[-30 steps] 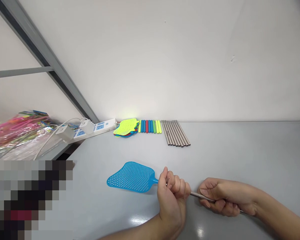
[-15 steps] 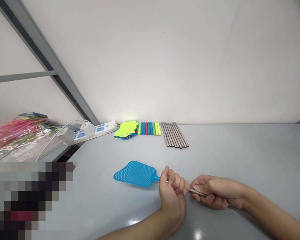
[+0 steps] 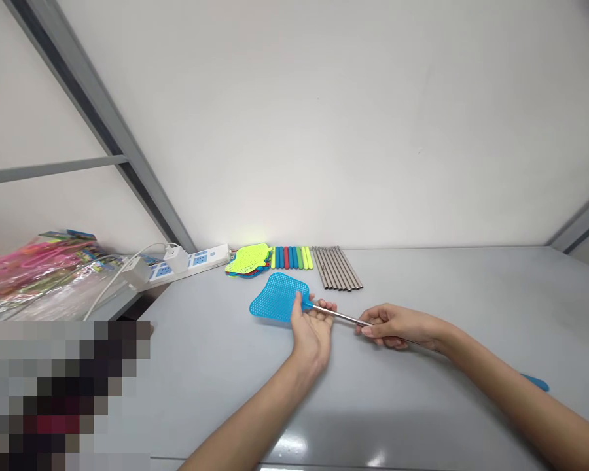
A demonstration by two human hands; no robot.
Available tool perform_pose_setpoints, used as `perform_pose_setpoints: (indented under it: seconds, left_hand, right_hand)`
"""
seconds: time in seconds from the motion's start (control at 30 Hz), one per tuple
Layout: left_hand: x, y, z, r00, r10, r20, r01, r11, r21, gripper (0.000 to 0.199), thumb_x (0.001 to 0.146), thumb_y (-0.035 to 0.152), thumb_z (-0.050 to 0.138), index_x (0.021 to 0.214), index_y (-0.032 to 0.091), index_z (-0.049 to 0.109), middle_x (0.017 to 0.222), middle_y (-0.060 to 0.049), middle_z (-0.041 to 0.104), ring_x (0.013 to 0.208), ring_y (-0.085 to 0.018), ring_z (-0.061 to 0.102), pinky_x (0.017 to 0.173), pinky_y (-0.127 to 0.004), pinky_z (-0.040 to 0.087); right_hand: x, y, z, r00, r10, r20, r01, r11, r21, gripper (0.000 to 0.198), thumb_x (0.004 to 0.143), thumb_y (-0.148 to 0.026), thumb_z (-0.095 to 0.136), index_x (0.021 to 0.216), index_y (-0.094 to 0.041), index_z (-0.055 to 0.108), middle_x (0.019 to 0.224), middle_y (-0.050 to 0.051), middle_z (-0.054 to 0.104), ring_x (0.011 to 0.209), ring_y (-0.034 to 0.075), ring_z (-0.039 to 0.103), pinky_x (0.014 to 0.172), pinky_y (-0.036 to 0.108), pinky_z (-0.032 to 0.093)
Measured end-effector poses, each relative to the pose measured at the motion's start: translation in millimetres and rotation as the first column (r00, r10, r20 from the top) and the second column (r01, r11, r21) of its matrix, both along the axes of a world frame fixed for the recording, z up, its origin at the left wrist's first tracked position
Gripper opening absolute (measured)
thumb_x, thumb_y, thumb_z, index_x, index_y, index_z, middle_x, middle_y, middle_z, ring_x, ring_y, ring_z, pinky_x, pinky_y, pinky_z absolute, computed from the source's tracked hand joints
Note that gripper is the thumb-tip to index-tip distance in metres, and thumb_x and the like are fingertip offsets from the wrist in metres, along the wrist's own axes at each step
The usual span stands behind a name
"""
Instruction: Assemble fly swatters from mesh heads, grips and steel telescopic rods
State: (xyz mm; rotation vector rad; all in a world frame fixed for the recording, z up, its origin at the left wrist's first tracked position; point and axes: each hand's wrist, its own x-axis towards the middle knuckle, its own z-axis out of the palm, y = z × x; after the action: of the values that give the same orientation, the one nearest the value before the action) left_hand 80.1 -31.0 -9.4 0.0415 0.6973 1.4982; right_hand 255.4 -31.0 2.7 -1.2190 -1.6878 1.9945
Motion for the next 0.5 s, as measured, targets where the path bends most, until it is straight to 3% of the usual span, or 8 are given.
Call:
perform_pose_setpoints:
  seconds: [0.1,0.2,0.5]
  left_hand:
    - [-3,8,-4.2,0.998,0.052,-0.038,-0.051,0.999,0.018,0.027,0.083,0.037,0.038,0.076,0.015,0.051,0.061,-0.002,0.05,0.058,-0.013,0.054,0.063,-0.028,0.048]
    - [-6,12,-7.6,0.994,0.078,-0.074,-0.078,0.997,0.002,0.029,0.086,0.035,0.033,0.077,0.015,0.052,0.061,-0.003,0.051,0.059,-0.013,0.055,0.063,-0.027,0.049]
    - [-11,14,-9.7,0.986,0.096,-0.134,-0.098,0.995,-0.012,0.035,0.087,0.038,0.028,0.083,0.015,0.053,0.067,-0.006,0.055,0.066,-0.013,0.058,0.068,-0.027,0.048]
  right_hand:
    - [-4,4,-2,0.997,-0.07,-0.019,0.07,0.998,-0.01,0.029,0.073,-0.037,0.059,0.087,-0.012,0.054,0.06,-0.001,0.054,0.039,0.002,0.037,0.035,0.013,0.029]
    - [-8,14,-6,0.975,-0.222,-0.026,0.221,0.974,-0.039,0.023,0.08,-0.034,0.05,0.083,-0.011,0.054,0.068,0.003,0.058,0.046,0.005,0.05,0.041,0.015,0.041]
    - [-19,49,-16,0.93,-0.366,-0.029,0.366,0.93,0.026,0.018,0.086,-0.024,0.041,0.095,-0.011,0.048,0.074,0.004,0.059,0.043,0.01,0.057,0.03,0.019,0.042]
